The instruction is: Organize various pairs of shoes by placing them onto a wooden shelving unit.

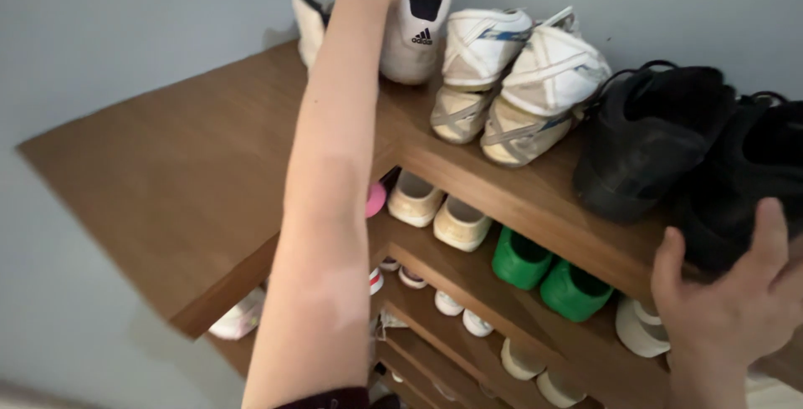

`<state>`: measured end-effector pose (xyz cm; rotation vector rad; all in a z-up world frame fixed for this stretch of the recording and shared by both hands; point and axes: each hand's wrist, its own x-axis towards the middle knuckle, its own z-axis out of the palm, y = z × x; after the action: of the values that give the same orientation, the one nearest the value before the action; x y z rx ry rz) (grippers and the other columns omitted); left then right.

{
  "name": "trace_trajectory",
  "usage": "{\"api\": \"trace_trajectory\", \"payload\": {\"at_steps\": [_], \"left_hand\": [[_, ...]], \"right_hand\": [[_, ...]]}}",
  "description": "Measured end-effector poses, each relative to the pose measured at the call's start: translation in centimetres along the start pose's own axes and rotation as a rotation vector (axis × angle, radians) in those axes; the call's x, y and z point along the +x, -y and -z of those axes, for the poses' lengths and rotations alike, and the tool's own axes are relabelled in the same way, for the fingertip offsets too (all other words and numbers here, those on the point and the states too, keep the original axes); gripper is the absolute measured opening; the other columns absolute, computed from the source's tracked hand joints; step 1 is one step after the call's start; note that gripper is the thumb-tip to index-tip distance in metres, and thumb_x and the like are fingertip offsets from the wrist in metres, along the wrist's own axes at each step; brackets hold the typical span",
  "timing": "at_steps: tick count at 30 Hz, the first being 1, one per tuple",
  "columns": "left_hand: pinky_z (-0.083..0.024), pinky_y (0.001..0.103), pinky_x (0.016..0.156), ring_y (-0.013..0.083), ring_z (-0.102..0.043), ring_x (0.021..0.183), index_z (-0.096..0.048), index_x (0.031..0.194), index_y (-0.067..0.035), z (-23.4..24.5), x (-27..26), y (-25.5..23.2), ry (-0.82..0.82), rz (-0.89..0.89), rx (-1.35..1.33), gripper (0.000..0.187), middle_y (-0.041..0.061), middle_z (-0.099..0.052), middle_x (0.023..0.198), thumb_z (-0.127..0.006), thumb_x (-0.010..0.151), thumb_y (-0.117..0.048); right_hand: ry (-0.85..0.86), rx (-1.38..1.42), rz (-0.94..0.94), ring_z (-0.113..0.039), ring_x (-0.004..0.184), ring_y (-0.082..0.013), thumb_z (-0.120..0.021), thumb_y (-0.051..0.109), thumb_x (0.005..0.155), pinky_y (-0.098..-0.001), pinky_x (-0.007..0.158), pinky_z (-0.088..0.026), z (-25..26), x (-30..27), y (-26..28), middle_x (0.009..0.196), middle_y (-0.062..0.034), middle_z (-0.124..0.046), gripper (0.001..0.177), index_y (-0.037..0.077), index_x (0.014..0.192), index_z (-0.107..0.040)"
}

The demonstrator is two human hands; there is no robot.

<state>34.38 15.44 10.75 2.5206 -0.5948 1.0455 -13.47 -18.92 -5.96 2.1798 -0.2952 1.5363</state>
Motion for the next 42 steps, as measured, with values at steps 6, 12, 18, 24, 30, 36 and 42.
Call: {"api": "trace_trajectory", "payload": {"at_steps": [6, 12, 18, 24, 30, 36, 42], "left_hand": [[-0.055, 0.042, 0.064, 0.0290, -0.072, 0.079, -0.076, 0.087, -0.014, 5.8, -3.9, 1.3, 0.137, -0.222, -0.118, 0.023, 0.008, -0.074, 0.083, -0.068, 0.070, -0.001], [-0.051, 0.062, 0.084, 0.0423, -0.060, 0.114, -0.061, 0.126, -0.009, 15.1, -13.4, -2.5, 0.385, 0.206, 0.249, 0.062, 0.020, -0.064, 0.122, -0.089, 0.073, -0.025], [-0.054, 0.050, 0.096, 0.0410, -0.061, 0.123, -0.048, 0.143, -0.009, 14.3, -15.3, 2.2, 0.442, 0.360, 0.160, 0.105, 0.021, -0.062, 0.137, -0.102, 0.055, -0.031], [-0.054, 0.048, 0.096, 0.0439, -0.062, 0.119, -0.046, 0.146, -0.022, 4.8, -13.3, 5.9, -0.007, 0.419, -0.004, 0.076, 0.022, -0.053, 0.141, -0.079, 0.079, -0.010], [-0.054, 0.050, 0.094, 0.0439, -0.062, 0.117, -0.045, 0.143, -0.028, 2.3, -10.5, 7.9, -0.095, 0.500, -0.095, 0.060, 0.019, -0.053, 0.141, -0.057, 0.090, -0.002], [-0.056, 0.047, 0.097, 0.0396, -0.064, 0.120, -0.044, 0.145, -0.026, 3.8, -10.4, 7.8, -0.025, 0.564, -0.079, 0.068, 0.018, -0.060, 0.133, -0.073, 0.084, -0.016], [-0.060, 0.045, 0.085, 0.0394, -0.068, 0.112, -0.040, 0.148, -0.021, 1.7, -9.0, 8.3, -0.143, 0.655, -0.017, 0.075, 0.020, -0.061, 0.129, -0.081, 0.085, -0.014]], "right_hand": [[0.049, -0.028, -0.019, -0.059, 0.093, -0.0232, -0.069, 0.040, 0.099, -0.0309, 0.078, -0.050, -1.2, -1.2, -1.0, 0.123, -0.0124, -0.057, 0.072, 0.004, 0.157, -0.048], [-0.076, 0.057, 0.081, -0.064, 0.111, -0.0243, -0.069, 0.028, 0.103, -0.0306, 0.090, -0.054, -1.0, -0.9, -0.9, 0.136, -0.0128, -0.057, 0.063, 0.000, 0.153, -0.043], [0.060, 0.119, -0.061, -0.068, 0.097, -0.0259, -0.066, 0.029, 0.103, -0.0328, 0.084, -0.058, -6.0, -4.9, -3.1, 0.119, -0.0138, -0.064, 0.051, -0.005, 0.138, -0.054], [0.000, 0.123, -0.064, -0.071, 0.092, -0.0224, -0.068, 0.025, 0.102, -0.0280, 0.083, -0.060, -4.2, -3.1, -0.9, 0.116, -0.0121, -0.069, 0.040, -0.001, 0.131, -0.056], [0.065, 0.061, -0.084, -0.071, 0.095, -0.0214, -0.066, 0.027, 0.103, -0.0265, 0.086, -0.058, -6.1, -5.0, -2.3, 0.116, -0.0120, -0.066, 0.053, -0.005, 0.144, -0.054], [0.060, 0.056, -0.034, -0.069, 0.099, -0.0206, -0.063, 0.025, 0.106, -0.0255, 0.092, -0.059, -5.6, -4.2, -1.7, 0.118, -0.0114, -0.063, 0.047, -0.003, 0.141, -0.051], [0.029, -0.036, -0.008, -0.068, 0.099, -0.0202, -0.065, 0.030, 0.106, -0.0258, 0.089, -0.057, -5.7, -4.1, -2.0, 0.122, -0.0118, -0.063, 0.057, -0.005, 0.149, -0.049]]}}
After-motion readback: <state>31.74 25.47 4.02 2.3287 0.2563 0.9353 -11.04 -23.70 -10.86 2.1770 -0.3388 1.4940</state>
